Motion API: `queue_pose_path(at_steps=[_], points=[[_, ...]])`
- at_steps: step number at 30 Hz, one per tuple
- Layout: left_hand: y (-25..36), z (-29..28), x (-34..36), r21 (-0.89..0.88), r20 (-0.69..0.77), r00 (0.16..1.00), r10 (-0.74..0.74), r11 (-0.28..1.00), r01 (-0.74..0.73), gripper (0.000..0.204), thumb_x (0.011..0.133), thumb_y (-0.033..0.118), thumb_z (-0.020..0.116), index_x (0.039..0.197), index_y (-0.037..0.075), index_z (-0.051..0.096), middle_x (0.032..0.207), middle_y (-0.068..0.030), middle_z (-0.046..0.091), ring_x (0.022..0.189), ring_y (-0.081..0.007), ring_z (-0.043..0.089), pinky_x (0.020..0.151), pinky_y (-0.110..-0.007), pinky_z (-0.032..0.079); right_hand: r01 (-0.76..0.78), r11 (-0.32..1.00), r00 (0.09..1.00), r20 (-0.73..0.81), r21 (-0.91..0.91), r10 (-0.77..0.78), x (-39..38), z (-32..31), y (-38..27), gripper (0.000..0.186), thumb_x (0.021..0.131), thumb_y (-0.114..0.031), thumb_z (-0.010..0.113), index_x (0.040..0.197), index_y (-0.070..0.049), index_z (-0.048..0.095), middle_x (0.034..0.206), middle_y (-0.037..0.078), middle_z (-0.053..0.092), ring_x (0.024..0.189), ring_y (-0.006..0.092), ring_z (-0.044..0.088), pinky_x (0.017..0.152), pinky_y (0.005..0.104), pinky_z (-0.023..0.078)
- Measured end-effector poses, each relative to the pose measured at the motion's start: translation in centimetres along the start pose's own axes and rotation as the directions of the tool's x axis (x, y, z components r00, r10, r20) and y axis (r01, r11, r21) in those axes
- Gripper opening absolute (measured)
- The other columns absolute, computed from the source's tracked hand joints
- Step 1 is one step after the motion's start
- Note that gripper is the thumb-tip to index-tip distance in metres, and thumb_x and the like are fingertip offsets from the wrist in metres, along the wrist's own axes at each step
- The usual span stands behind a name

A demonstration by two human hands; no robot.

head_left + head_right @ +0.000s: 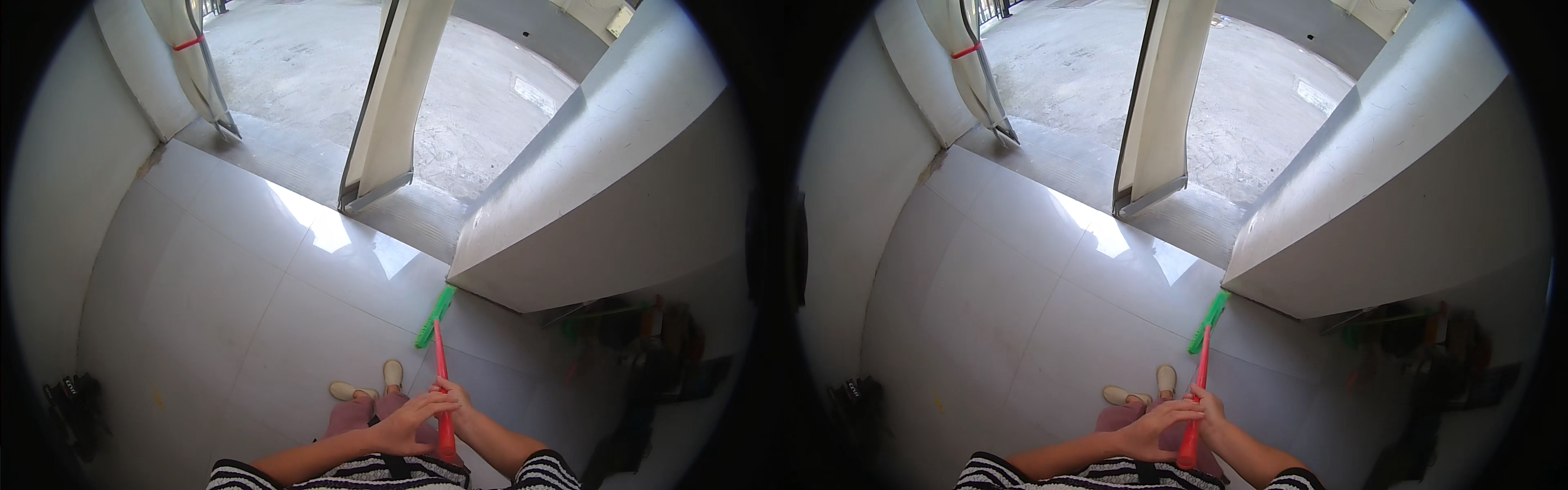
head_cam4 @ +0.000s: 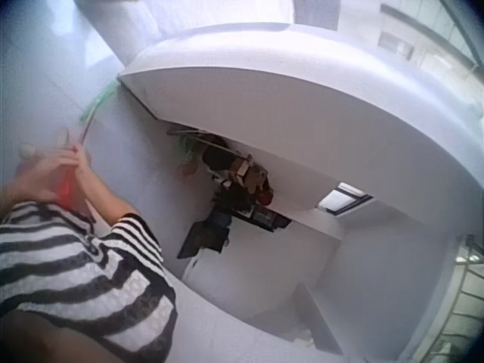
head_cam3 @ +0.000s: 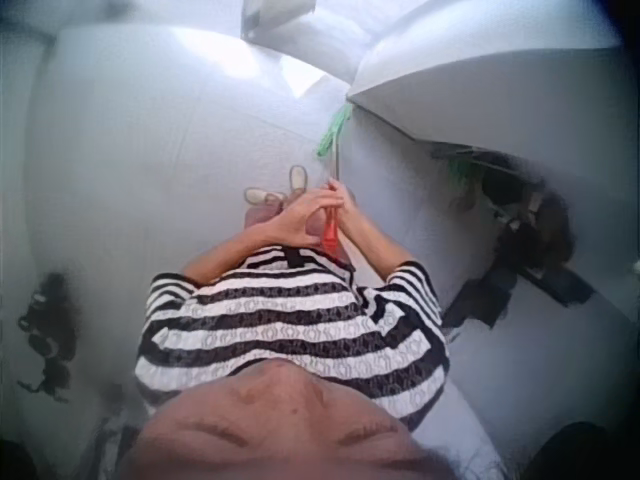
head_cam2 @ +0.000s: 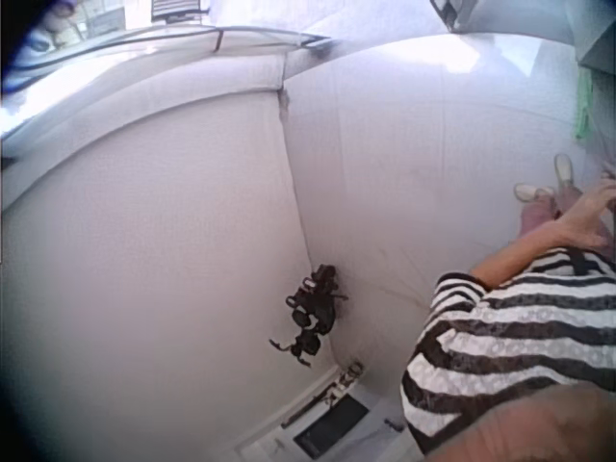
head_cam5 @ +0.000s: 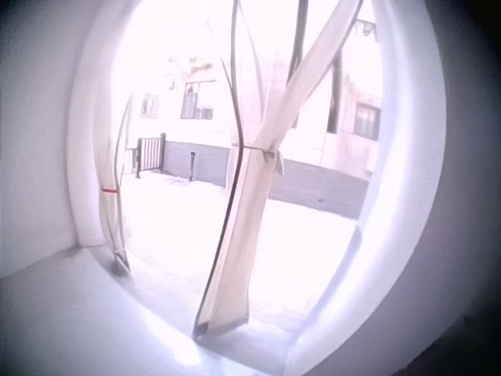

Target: The person sweeps the tiled floor using a broom and dustpan, moving a bicycle and various stored items to clean under them, and gathers the collected dust into the dustpan.

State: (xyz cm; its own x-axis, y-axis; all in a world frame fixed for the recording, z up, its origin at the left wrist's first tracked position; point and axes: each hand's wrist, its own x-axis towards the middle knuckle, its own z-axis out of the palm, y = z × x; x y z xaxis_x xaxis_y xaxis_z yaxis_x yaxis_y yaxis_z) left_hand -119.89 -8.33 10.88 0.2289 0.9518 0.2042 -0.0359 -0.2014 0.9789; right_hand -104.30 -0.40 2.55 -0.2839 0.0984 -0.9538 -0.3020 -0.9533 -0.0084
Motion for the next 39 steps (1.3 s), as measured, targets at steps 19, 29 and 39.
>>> queue_pose_path(at_steps=[19,29,39], points=[[1.5,-11.2,-11.4,0.322,-0.573,0.766,-0.291,0.780,0.537,0.015,0.071,0.008,0.064,0.063,0.002,0.052,0.067,-0.0065,0.058,0.077,-0.0204,0.060,0.072,-0.029,0.046,-0.097,0.971,0.903,0.390,-0.217,0.178,17.0,17.8,16.2,0.012,0.073,-0.007,0.054,0.066,-0.006,0.045,0.057,0.004,0.044,0.051,0.0171,0.046,0.047,0.0311,0.041],[4.2,-12.1,-11.9,0.207,-0.517,0.837,-0.179,0.923,0.326,0.014,0.069,0.001,0.062,0.060,0.002,0.051,0.067,-0.0066,0.057,0.079,-0.0209,0.058,0.081,-0.035,0.044,0.211,0.953,0.945,0.296,-0.218,-0.141,10.8,17.2,14.8,0.011,0.072,-0.005,0.056,0.069,-0.004,0.046,0.060,0.005,0.047,0.052,0.0186,0.049,0.051,0.0319,0.045],[-6.1,-18.3,-6.6,-0.012,-0.729,0.617,-0.297,0.907,0.422,0.014,0.076,0.004,0.060,0.066,-0.001,0.052,0.071,-0.0055,0.058,0.074,-0.0152,0.056,0.076,-0.028,0.044,0.101,0.909,0.980,0.197,-0.404,-0.022,22.8,21.6,6.1,0.009,0.074,-0.002,0.050,0.069,-0.003,0.042,0.056,0.007,0.043,0.049,0.0197,0.046,0.048,0.0315,0.043]])
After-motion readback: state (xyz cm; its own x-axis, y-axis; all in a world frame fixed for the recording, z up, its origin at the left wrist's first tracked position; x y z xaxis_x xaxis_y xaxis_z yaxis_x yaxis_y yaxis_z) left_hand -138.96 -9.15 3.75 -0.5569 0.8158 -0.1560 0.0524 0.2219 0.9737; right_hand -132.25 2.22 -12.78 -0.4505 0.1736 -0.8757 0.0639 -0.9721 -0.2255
